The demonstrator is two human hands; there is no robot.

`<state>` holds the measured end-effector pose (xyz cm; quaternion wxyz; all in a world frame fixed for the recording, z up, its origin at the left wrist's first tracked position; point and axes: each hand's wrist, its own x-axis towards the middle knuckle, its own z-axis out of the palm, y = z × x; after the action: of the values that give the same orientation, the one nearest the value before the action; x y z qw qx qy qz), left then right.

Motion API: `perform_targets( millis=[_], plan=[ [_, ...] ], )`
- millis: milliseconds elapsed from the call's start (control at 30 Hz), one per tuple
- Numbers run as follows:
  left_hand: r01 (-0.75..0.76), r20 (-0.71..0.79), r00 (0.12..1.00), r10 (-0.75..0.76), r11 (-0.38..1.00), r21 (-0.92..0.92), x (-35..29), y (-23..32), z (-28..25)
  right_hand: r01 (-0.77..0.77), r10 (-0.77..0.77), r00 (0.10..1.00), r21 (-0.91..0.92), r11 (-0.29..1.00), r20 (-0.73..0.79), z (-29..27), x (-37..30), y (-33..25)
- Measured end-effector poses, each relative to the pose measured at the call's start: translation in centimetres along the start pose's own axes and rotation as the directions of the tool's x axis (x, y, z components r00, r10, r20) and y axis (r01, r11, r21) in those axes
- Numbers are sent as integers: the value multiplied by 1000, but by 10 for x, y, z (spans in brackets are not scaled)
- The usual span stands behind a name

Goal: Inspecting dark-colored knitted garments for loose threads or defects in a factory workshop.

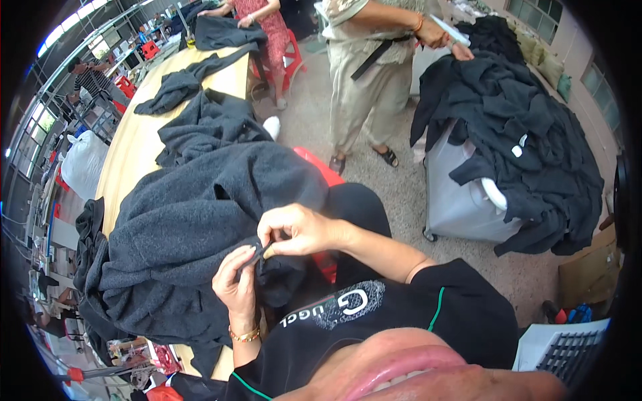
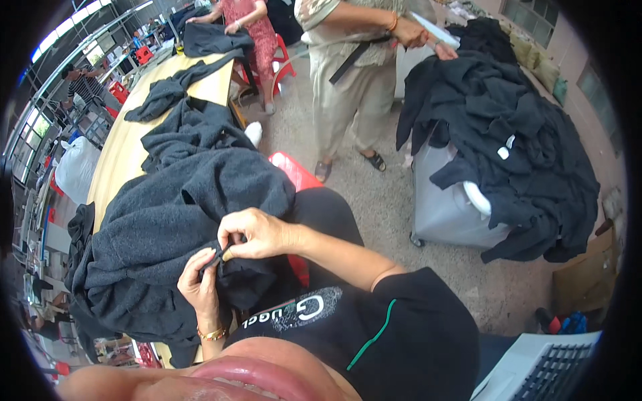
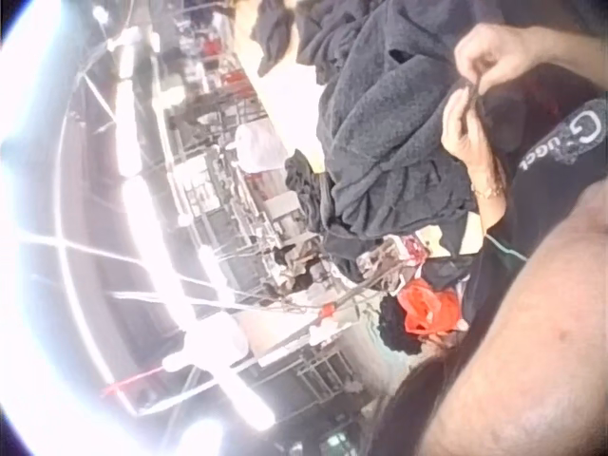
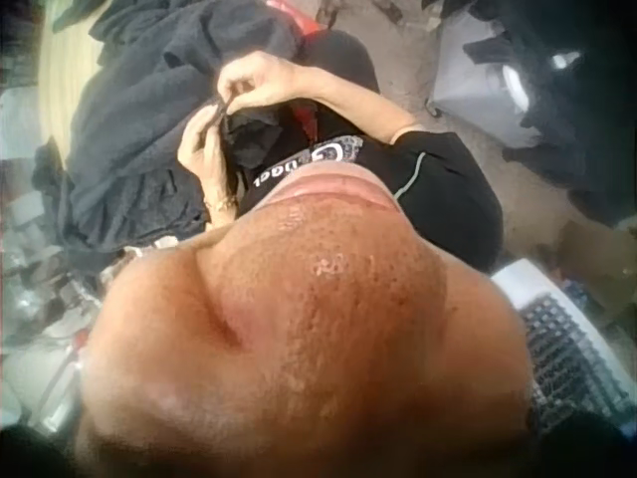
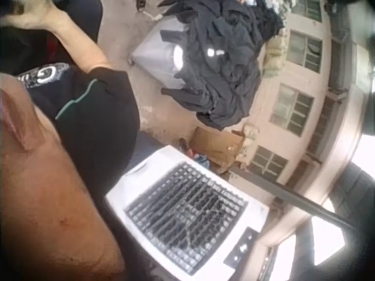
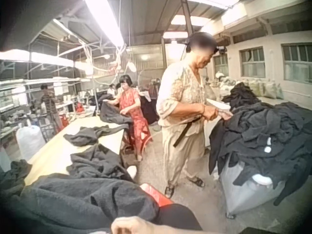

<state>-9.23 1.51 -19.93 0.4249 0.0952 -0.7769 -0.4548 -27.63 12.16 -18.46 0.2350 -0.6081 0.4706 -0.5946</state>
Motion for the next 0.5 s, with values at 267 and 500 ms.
perform_targets(
  millis=[267, 500],
  plan=[
    [35, -225, 973, -47, 998, -58, 3, 5, 10, 206, -251, 965, -377, 903, -76, 8, 11, -20],
    [7, -246, 969, 28, 990, 139, 21, 9, 17, 265, -382, 916, -534, 803, -119, 15, 12, -20]
  ],
)
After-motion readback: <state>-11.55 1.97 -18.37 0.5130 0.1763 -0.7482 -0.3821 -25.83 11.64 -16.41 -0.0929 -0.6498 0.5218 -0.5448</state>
